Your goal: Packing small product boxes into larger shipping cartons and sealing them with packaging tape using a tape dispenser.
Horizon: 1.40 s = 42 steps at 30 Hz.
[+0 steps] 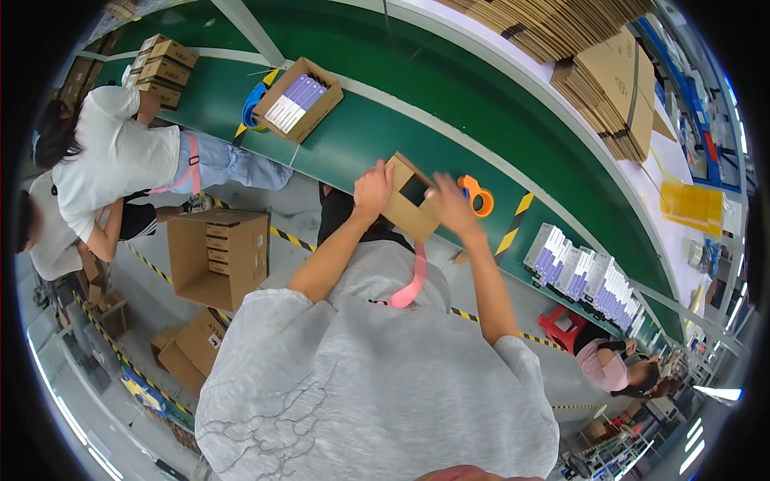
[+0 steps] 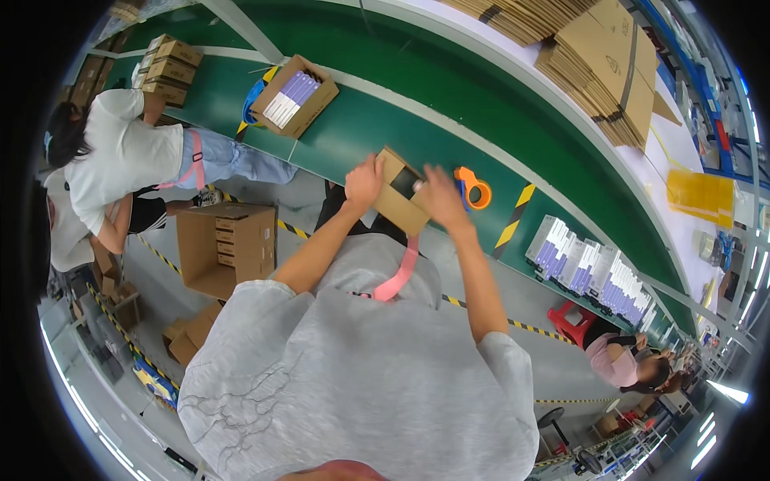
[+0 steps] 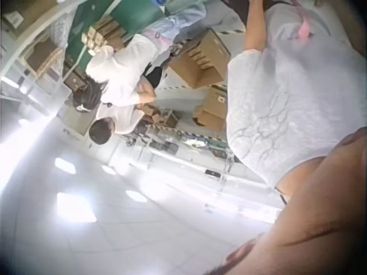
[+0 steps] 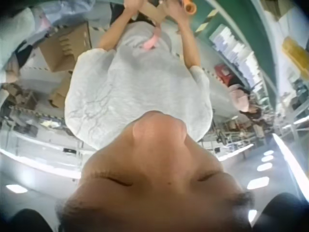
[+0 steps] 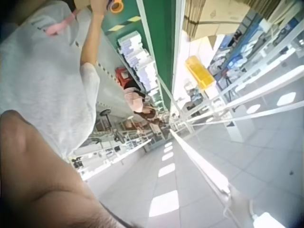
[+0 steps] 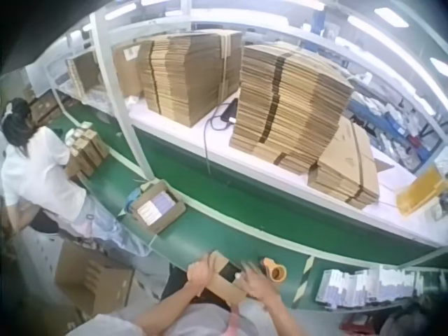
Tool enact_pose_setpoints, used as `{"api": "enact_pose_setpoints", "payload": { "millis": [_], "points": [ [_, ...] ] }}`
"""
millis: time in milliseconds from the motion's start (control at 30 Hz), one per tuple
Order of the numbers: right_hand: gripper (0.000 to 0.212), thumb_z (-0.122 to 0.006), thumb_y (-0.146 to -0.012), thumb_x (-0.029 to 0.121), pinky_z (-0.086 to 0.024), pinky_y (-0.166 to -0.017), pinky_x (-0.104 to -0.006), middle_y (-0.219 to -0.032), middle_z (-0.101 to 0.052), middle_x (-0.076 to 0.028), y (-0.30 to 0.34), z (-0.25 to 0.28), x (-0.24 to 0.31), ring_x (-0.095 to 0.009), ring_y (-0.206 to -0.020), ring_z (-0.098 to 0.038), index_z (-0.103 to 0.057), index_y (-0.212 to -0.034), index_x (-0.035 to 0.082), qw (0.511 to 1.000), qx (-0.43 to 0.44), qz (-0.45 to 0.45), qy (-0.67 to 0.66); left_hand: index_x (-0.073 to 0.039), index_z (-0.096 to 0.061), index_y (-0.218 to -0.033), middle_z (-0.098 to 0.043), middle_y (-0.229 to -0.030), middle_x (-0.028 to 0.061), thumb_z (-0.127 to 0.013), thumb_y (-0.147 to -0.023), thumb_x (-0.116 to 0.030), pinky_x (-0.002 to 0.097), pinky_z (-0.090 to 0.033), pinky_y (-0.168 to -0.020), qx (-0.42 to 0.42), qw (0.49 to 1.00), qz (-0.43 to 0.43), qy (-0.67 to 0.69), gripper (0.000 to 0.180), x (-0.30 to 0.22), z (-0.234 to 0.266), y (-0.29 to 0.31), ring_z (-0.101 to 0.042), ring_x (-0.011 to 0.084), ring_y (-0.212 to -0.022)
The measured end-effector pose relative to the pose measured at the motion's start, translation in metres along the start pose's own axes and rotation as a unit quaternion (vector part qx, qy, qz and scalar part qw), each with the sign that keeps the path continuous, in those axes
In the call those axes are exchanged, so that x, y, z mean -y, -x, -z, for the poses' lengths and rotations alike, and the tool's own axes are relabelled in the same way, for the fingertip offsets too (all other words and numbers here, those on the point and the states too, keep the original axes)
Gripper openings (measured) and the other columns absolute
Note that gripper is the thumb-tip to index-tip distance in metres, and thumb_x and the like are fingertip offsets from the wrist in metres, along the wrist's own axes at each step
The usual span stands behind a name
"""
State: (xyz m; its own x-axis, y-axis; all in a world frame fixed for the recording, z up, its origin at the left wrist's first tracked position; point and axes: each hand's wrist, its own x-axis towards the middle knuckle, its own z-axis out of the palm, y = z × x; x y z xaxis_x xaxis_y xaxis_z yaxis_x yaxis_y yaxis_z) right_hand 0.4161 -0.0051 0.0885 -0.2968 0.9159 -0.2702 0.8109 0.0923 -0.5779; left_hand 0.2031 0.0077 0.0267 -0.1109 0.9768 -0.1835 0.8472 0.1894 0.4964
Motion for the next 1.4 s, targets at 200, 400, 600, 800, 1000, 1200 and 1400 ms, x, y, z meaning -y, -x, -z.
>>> {"api": "enact_pose_setpoints", "payload": {
  "millis": [200, 400, 600, 800, 1000, 1200, 1400],
  "points": [
    [0.071, -0.051, -0.096, 0.036, -0.033, -0.108, -0.0574, -0.153, -0.023, -0.03, 0.043, -0.068, 0.035, -0.043, -0.139, -0.031, -0.022, -0.152, 0.004, 0.955, -0.082, -0.045, 0.282, -0.008, -0.061, -0.111, -0.069, -0.094, 0.0204, -0.039, -0.102, -0.036, 0.0512, -0.052, -0.078, -0.065, 0.972, 0.013, 0.227, 0.036, -0.003, 0.001, -0.007, -0.065, 0.0421, -0.087],
    [0.057, -0.059, -0.093, 0.034, -0.045, -0.097, -0.0443, -0.125, -0.055, -0.027, 0.017, -0.07, -0.071, -0.041, -0.115, -0.055, -0.043, -0.132, -0.004, 0.948, -0.264, -0.142, -0.106, -0.013, -0.066, -0.112, -0.068, -0.101, 0.0196, -0.043, -0.1, -0.038, 0.0494, -0.052, -0.078, 0.021, 0.993, -0.076, 0.094, 0.036, -0.001, 0.005, -0.015, -0.065, 0.0381, -0.091],
    [0.055, -0.068, -0.083, 0.05, -0.051, -0.084, -0.0485, -0.098, -0.066, -0.023, -0.01, -0.101, -0.18, -0.044, -0.097, -0.064, -0.057, -0.101, -0.001, 0.933, -0.195, -0.281, 0.112, -0.018, -0.068, -0.117, -0.069, -0.097, 0.0196, -0.043, -0.099, -0.044, 0.0486, -0.052, -0.08, 0.071, 0.99, -0.074, 0.1, 0.04, -0.003, 0.001, -0.015, -0.065, 0.0387, -0.093],
    [0.045, -0.059, -0.095, 0.044, -0.055, -0.068, -0.0382, -0.084, -0.07, -0.02, -0.024, -0.078, -0.205, -0.027, -0.072, -0.07, -0.062, -0.101, -0.001, 0.945, -0.208, -0.213, -0.138, -0.02, -0.066, -0.12, -0.069, -0.101, 0.0189, -0.037, -0.099, -0.051, 0.0496, -0.052, -0.082, 0.094, 0.989, -0.033, 0.106, 0.047, -0.009, 0.003, -0.011, -0.065, 0.0395, -0.096],
    [0.044, -0.061, -0.094, 0.043, -0.052, -0.059, -0.0288, -0.069, -0.066, -0.008, 0.02, 0.018, -0.021, -0.015, -0.067, -0.066, -0.064, -0.086, 0.0, 0.884, -0.082, -0.177, -0.425, -0.009, -0.064, -0.112, -0.067, -0.105, 0.0233, -0.031, -0.1, -0.055, 0.0508, -0.051, -0.085, 0.141, 0.989, 0.025, 0.042, 0.058, -0.009, 0.003, -0.01, -0.063, 0.0402, -0.102],
    [0.04, -0.069, -0.089, 0.039, -0.052, -0.06, -0.029, -0.069, -0.066, -0.006, 0.055, -0.015, 0.01, -0.014, -0.065, -0.065, -0.067, -0.088, -0.001, 0.934, 0.108, -0.135, -0.313, -0.001, -0.058, -0.113, -0.064, -0.108, 0.0255, -0.037, -0.1, -0.051, 0.0511, -0.05, -0.087, 0.1, 0.994, 0.012, 0.047, 0.056, 0.003, -0.021, -0.006, -0.061, 0.0426, -0.103],
    [0.041, -0.072, -0.087, 0.035, -0.05, -0.067, -0.0287, -0.079, -0.068, -0.006, 0.069, -0.023, -0.012, -0.012, -0.072, -0.062, -0.067, -0.103, -0.002, 0.929, 0.076, -0.081, -0.353, 0.002, -0.061, -0.114, -0.065, -0.106, 0.0214, -0.052, -0.097, -0.032, 0.0454, -0.049, -0.092, -0.015, 0.965, -0.217, 0.149, 0.039, -0.013, 0.03, 0.027, -0.062, 0.0403, -0.099]
  ]
}}
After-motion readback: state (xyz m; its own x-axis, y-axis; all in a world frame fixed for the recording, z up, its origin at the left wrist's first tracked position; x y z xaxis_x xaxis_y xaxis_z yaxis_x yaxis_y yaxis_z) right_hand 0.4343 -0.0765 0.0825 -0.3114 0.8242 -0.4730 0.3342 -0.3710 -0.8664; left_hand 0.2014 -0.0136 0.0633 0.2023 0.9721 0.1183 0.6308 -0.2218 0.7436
